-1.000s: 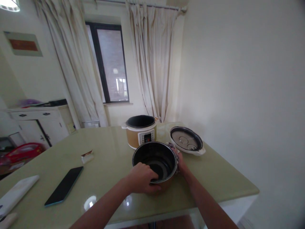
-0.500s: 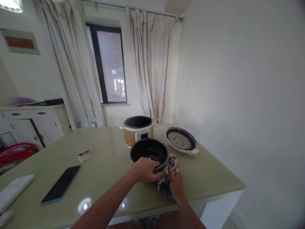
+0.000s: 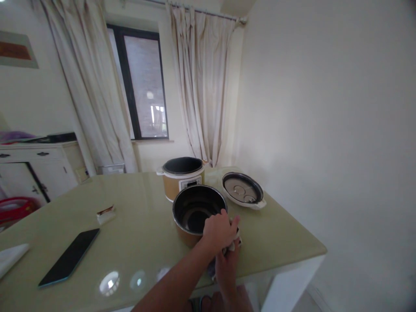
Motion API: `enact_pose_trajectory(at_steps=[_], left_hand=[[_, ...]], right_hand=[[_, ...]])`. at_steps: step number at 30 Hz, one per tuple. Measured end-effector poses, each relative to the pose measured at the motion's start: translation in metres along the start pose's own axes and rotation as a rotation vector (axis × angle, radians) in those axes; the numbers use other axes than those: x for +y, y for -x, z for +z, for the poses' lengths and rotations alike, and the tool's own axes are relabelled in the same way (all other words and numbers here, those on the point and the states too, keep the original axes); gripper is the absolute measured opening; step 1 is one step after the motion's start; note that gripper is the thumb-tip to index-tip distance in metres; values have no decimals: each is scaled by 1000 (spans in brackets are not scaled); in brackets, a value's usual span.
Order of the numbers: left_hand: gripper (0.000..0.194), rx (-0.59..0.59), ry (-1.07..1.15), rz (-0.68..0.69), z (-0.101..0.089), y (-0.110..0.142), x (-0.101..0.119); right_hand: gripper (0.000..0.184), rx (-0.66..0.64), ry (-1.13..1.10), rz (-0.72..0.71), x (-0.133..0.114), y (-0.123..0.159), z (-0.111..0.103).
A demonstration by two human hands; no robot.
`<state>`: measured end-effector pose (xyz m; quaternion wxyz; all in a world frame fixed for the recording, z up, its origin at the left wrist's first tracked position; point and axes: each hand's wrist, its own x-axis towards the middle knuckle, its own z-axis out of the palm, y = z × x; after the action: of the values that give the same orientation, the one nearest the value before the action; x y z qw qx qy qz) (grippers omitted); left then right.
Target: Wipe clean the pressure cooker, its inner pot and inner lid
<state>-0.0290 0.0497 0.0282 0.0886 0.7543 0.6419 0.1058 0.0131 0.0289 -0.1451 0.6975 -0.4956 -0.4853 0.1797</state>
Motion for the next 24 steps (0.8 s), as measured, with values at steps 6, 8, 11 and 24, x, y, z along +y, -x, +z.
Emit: enact_pose_trajectory(at_steps=[6,8,11,24], left_hand=[[63,-14,-36,3,-5,-1,-5],[64,-10,-38,4,-7,-1,-6],[64,-14,-39,-2,-8,1,-5],[52,70,247,256,-27,-8,-42]], right_hand=[[67,-7,16,42,-12,-1,-3],[68,-5,28,42,-11,1,-3],[68,-8,52,46,-8,2,-3],[66,20,48,47,-7,2,-6]])
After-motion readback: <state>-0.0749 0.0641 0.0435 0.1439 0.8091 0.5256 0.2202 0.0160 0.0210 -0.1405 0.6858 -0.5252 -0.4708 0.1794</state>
